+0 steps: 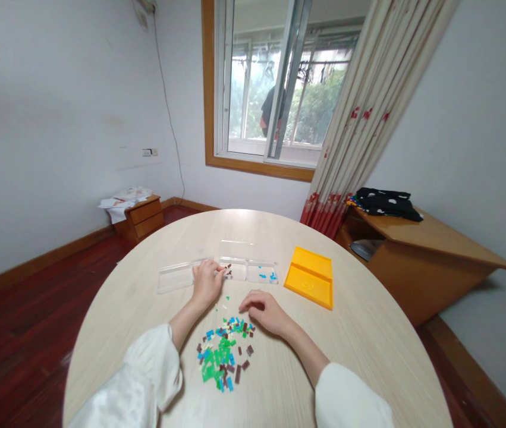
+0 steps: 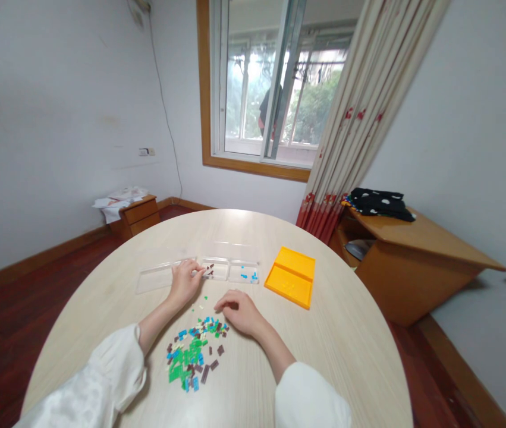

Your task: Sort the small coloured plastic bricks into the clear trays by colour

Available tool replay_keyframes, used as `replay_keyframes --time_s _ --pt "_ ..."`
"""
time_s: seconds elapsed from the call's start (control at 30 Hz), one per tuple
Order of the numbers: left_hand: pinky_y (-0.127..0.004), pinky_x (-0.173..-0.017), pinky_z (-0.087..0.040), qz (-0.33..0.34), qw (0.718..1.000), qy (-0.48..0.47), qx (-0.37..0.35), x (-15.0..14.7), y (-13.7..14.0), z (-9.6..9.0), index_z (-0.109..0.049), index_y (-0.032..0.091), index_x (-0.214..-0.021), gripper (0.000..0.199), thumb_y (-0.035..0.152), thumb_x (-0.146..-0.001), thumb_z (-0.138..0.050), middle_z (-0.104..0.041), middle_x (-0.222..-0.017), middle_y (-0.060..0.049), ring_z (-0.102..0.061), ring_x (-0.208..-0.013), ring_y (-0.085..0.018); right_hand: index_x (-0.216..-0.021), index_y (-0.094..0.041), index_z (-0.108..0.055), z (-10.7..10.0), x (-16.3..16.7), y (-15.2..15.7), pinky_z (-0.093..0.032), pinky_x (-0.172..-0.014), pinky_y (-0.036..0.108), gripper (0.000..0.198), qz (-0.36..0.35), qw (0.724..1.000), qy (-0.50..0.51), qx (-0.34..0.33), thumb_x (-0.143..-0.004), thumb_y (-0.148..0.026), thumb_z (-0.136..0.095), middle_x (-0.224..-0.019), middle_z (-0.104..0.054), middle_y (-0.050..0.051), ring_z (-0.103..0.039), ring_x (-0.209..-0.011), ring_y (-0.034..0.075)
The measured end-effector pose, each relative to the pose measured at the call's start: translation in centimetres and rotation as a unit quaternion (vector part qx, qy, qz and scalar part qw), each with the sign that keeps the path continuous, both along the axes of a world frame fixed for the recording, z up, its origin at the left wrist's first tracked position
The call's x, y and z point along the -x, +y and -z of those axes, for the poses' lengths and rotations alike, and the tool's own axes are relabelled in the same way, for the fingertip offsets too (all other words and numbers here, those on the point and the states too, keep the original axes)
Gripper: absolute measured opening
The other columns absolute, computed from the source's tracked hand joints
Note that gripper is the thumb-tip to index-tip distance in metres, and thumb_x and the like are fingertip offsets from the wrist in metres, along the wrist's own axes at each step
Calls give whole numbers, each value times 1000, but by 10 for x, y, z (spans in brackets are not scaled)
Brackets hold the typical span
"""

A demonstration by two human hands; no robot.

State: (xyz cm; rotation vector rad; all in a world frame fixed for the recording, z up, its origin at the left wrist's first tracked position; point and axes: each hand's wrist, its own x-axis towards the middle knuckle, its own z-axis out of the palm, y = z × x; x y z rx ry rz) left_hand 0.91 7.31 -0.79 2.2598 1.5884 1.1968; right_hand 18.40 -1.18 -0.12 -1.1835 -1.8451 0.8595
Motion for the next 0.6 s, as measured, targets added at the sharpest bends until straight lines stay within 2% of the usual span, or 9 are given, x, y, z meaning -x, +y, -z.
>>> replay_keyframes --time_s 0.07,0.17,0.4,0.6 --pt "-37 -77 -32 3 1000 -1 -1 0 -1 0 -61 18 -68 16 24 -81 -53 -64 -79 -5 -54 -86 -23 -63 -19 -71 -3 -1 -1 -41 -77 27 33 -33 999 -20 -10 -61 1 -45 -71 -63 1 -55 -76 14" --pt "-37 -77 -32 8 1000 -1 -3 0 -1 0 -60 18 -67 16 23 -81 -53 -64 -78 -5 -55 -85 -23 -64 -22 -72 -6 -1 -2 -40 -81 30 36 -51 997 -50 -11 -62 2 -46 -75 -63 1 -54 -79 14" --pt "-37 -76 -32 21 1000 -5 -5 0 1 2 -61 18 -67 16 23 -81 -54 -63 -76 -4 -55 -83 -22 -76 -27 -75 -3 0 -1 -39 -82 30 37 -46 994 -99 -14 -67 -2 -49 -81 -64 0 -53 -82 15" --pt "-36 -77 -32 22 1000 -16 -5 0 0 3 -61 18 -67 17 23 -81 -53 -63 -77 -4 -56 -82 -21 -83 -24 -74 -2 2 -2 -39 -82 31 38 -14 994 -109 -15 -69 1 -50 -81 -63 2 -53 -84 16"
